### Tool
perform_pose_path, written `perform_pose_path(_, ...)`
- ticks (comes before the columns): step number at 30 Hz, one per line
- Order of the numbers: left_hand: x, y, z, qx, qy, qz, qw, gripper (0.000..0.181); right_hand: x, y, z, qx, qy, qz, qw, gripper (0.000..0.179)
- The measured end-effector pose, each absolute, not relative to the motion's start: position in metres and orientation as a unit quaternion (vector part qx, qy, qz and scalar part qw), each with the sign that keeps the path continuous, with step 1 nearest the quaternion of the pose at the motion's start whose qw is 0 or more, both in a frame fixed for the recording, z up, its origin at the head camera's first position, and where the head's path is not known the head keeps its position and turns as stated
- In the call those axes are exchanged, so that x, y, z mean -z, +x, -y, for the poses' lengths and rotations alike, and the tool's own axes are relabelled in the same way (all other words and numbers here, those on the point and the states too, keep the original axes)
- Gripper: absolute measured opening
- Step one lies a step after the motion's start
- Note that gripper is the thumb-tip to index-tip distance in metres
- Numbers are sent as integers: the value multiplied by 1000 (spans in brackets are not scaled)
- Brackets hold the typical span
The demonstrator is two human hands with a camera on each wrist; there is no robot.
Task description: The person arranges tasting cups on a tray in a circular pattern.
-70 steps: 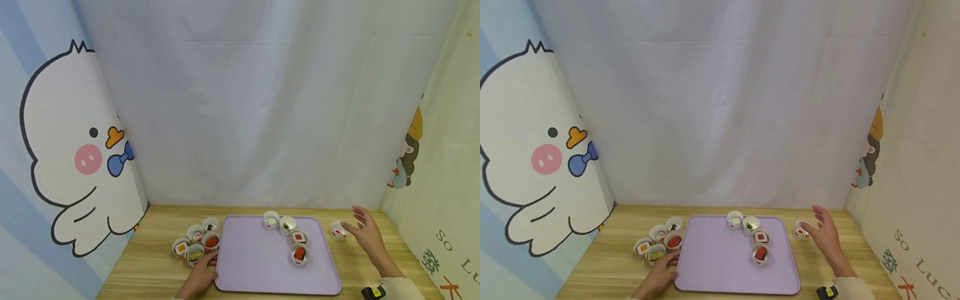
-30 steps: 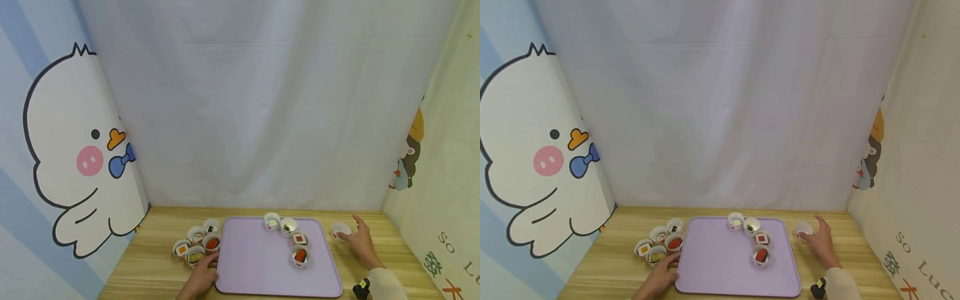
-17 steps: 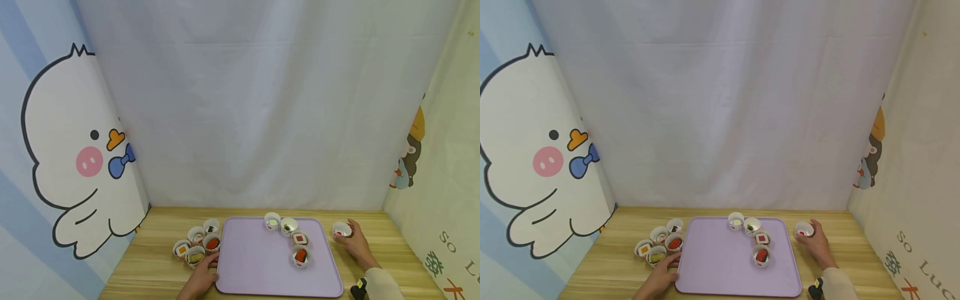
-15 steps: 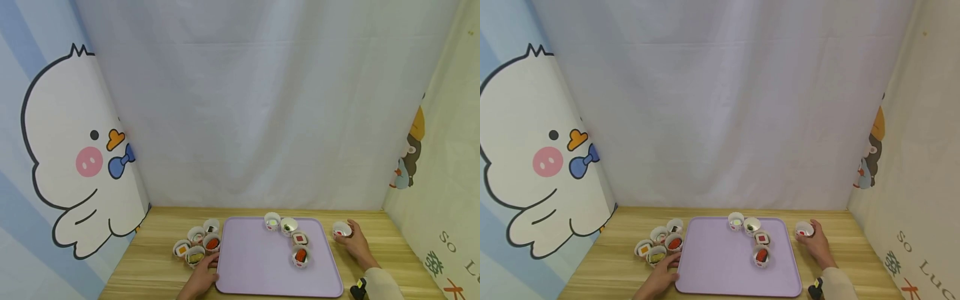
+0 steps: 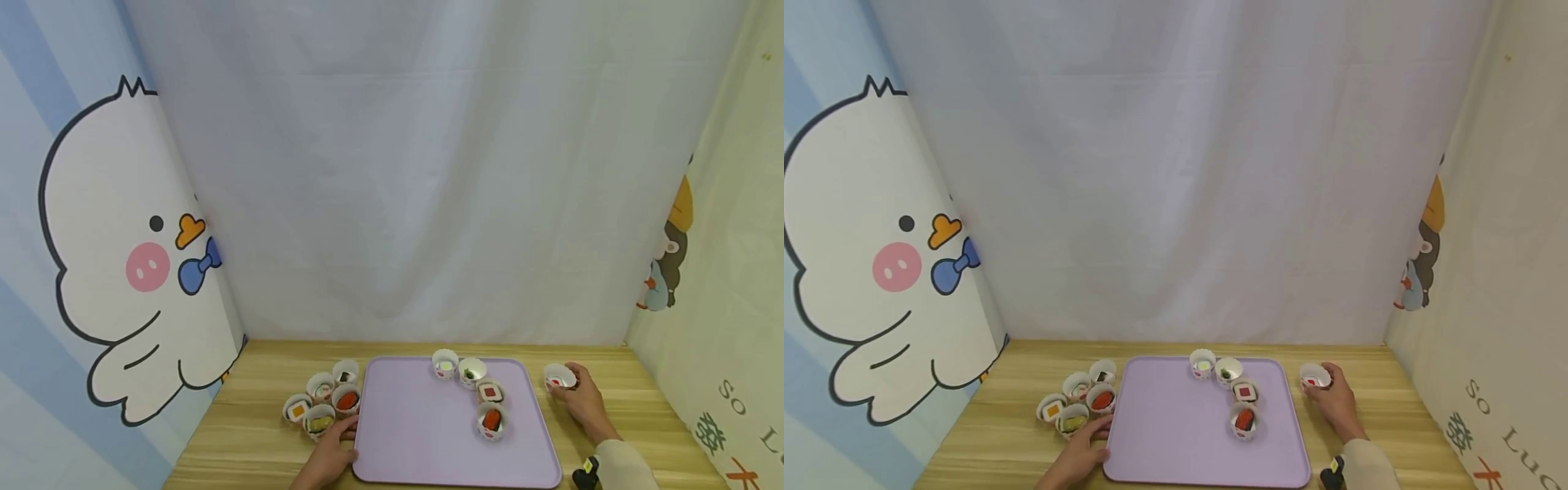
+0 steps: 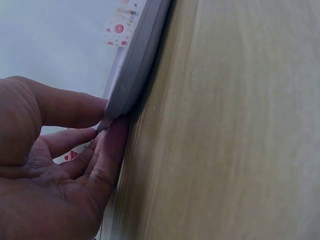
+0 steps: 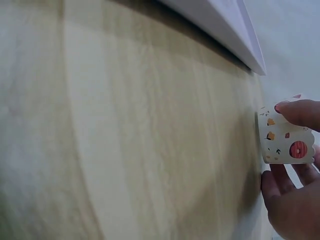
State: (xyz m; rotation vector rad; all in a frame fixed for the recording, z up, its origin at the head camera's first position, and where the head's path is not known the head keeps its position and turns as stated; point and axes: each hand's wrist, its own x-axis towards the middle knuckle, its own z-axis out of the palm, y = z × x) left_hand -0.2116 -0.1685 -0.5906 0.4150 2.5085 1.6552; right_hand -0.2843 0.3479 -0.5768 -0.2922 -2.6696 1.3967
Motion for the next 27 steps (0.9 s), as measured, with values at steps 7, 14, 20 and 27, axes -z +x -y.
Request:
perform_pose_path(7, 592, -213, 169, -544, 137, -826, 50, 66, 572, -279, -345, -467, -107, 875, 70, 72)
perform_pose_path(14, 593, -213, 169, -539, 137, -830, 48, 66, 563, -273, -346, -439, -106, 888, 86, 71)
perform_pose_path(20, 593, -212, 168, -543, 131, -828, 43, 66, 548, -267, -346, -440, -89, 889, 96, 71)
perform_pose_path(27, 591, -210, 167, -540, 134, -830, 41, 66, 536, -259, -346, -437, -83, 889, 104, 68)
